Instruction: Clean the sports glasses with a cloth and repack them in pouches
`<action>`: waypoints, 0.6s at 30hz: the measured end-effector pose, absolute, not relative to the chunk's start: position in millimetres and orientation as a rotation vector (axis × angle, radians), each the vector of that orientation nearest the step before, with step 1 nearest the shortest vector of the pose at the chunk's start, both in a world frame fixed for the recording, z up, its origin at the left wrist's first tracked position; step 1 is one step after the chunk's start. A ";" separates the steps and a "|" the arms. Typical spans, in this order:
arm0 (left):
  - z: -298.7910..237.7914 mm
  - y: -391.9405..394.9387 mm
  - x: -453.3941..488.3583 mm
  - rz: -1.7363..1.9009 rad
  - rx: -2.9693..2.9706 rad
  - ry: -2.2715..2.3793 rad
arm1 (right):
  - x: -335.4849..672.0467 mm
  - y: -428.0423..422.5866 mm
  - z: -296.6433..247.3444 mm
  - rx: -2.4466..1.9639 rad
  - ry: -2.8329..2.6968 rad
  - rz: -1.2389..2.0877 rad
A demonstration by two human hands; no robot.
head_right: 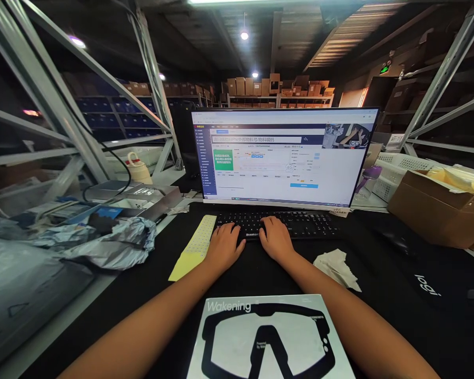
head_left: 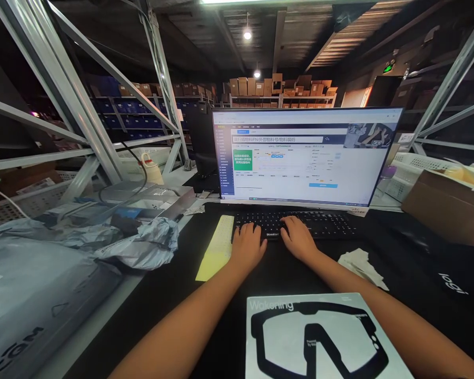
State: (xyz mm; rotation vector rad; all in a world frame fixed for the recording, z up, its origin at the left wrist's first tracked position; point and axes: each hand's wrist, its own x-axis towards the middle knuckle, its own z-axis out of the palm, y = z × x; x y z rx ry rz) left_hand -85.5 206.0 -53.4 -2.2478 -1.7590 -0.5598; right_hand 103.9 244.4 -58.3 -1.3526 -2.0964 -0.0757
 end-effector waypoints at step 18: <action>-56.2 208.4 -86.1 -0.608 -2.258 -1.735 | 105.6 255.6 -69.0 -1.258 -2.087 -0.103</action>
